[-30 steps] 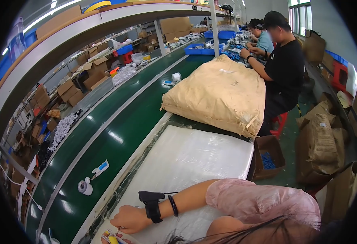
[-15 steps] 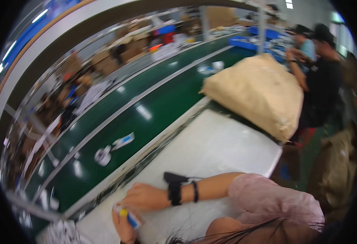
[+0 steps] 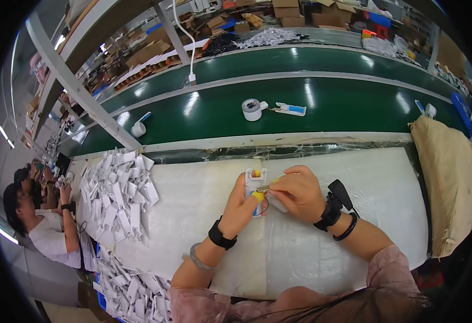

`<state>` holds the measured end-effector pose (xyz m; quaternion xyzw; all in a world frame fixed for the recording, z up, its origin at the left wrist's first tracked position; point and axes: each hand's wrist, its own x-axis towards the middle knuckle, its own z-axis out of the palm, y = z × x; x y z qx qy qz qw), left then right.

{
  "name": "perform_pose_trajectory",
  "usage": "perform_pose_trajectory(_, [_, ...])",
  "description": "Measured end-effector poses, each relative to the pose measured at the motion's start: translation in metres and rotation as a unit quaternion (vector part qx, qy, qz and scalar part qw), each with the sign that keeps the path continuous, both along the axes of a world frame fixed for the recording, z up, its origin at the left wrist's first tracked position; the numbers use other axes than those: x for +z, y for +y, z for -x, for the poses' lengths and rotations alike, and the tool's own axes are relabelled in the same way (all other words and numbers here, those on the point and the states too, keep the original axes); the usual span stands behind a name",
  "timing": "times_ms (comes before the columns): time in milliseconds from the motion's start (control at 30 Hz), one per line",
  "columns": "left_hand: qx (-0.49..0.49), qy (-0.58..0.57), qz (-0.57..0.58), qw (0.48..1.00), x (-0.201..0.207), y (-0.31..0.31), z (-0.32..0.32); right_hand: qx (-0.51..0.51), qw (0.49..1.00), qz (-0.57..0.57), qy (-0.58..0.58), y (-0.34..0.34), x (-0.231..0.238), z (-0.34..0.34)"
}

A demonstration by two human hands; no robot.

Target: The person assembles electronic devices by inserting a battery and a circuit board into a white plastic housing before snapping on a white cap. They then place the completed unit onto a conveyor belt and repeat the process.

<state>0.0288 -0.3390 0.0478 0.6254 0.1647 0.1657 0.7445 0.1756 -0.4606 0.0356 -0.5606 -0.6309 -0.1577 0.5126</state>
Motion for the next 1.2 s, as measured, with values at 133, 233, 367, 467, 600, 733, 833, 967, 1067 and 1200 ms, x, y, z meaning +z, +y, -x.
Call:
perform_pose_trajectory(133, [-0.041,0.011,0.005,0.999,-0.0055,0.0015,-0.0009,0.001,1.000,0.003,0.001,-0.0017,-0.0038,-0.0014])
perform_pose_trajectory(233, [-0.056,0.004,0.008,0.998,-0.0075,0.0005,0.0002,-0.022,1.000,-0.020,-0.011,-0.0008,0.0001,0.0002])
perform_pose_trajectory(367, [-0.069,-0.002,-0.012,0.998,-0.0043,-0.0033,-0.0001,-0.030,0.999,-0.033,-0.005,-0.0012,-0.0017,0.0010])
perform_pose_trajectory(467, [-0.072,-0.005,-0.027,0.997,-0.0045,-0.0043,-0.0012,-0.027,0.999,-0.031,-0.015,-0.0021,-0.0019,-0.0005])
perform_pose_trajectory(600, [-0.070,-0.022,-0.036,0.997,-0.0055,-0.0057,-0.0019,-0.023,0.999,-0.031,-0.011,-0.0014,-0.0033,-0.0008])
perform_pose_trajectory(733, [-0.071,-0.028,-0.033,0.997,-0.0083,-0.0057,-0.0017,-0.021,0.999,-0.033,-0.017,-0.0015,-0.0038,-0.0013])
perform_pose_trajectory(833, [-0.072,-0.036,-0.038,0.996,-0.0073,-0.0069,-0.0021,-0.022,0.999,-0.031,-0.012,-0.0021,-0.0056,-0.0015])
perform_pose_trajectory(967, [-0.066,-0.028,-0.039,0.997,-0.0057,-0.0076,-0.0013,-0.023,0.999,-0.028,-0.009,-0.0026,-0.0051,-0.0013])
perform_pose_trajectory(1067, [-0.073,-0.020,-0.052,0.996,-0.0061,-0.0063,-0.0013,-0.024,0.999,-0.025,-0.008,-0.0026,-0.0060,-0.0017])
perform_pose_trajectory(1200, [-0.064,-0.019,-0.059,0.996,-0.0085,-0.0079,-0.0011,-0.019,0.999,-0.026,-0.003,-0.0021,-0.0064,-0.0021])
